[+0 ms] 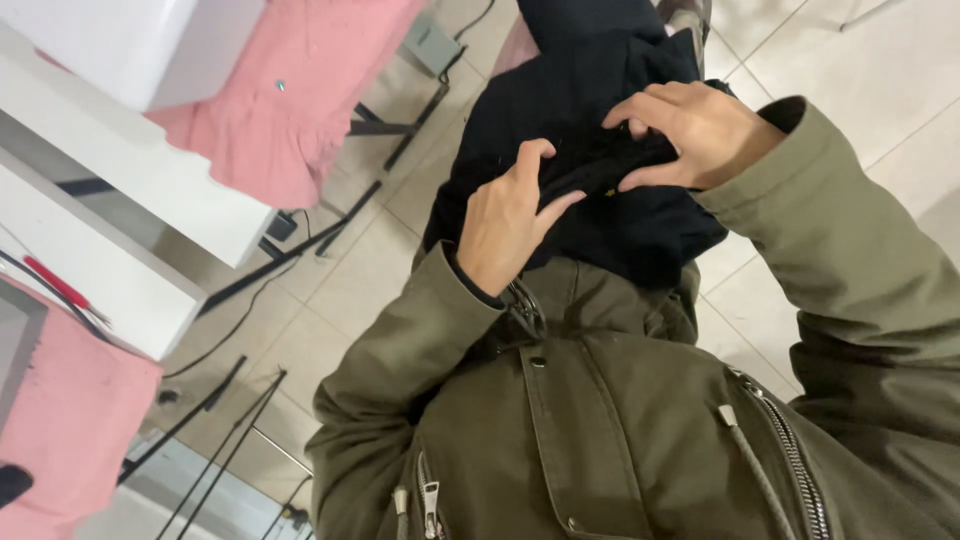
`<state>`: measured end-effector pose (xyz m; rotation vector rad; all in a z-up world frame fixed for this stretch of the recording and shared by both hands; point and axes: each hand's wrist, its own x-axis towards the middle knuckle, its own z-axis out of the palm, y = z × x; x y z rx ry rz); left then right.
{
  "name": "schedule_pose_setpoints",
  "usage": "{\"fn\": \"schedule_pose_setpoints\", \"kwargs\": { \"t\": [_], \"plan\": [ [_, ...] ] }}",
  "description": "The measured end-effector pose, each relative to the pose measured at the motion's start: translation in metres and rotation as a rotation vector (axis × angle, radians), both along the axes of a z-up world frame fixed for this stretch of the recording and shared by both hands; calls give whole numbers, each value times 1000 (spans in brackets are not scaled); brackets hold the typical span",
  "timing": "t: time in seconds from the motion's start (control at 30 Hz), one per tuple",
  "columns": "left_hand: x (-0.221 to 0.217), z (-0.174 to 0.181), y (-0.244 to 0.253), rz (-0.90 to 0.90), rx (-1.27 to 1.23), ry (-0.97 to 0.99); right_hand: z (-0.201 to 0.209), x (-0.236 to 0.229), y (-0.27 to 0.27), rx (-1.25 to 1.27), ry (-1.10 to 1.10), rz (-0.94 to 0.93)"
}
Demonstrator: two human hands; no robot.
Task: Pinning pieces of black leather together at a sewing station.
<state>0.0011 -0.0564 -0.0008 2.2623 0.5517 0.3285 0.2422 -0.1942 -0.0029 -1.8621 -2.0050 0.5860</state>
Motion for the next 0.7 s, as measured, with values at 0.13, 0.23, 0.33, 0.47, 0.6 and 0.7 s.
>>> {"fn": "schedule_pose_setpoints", "kwargs": {
  "t": [0.13, 0.23, 0.33, 0.47, 0.6, 0.7],
  "plan": [
    [-9, 8, 4, -73, -79, -18, 15, -8, -7, -162, 46, -91],
    [-14, 11, 8, -98, -131, -62, 15, 1, -16, -214, 139, -101],
    [-17, 13, 13, -103, -184, -145, 2, 18, -22, -222, 246, -63],
    [-18, 3, 22, -181, -336, -206, 13, 16, 6, -363, 220, -77],
    [-21, -36, 33, -116, -556, -175, -14, 17, 25, -198, 266, -15],
    [-20, -49, 37, -40, -722, -13, -25, 11, 32, -160, 364, -46]
  ]
}}
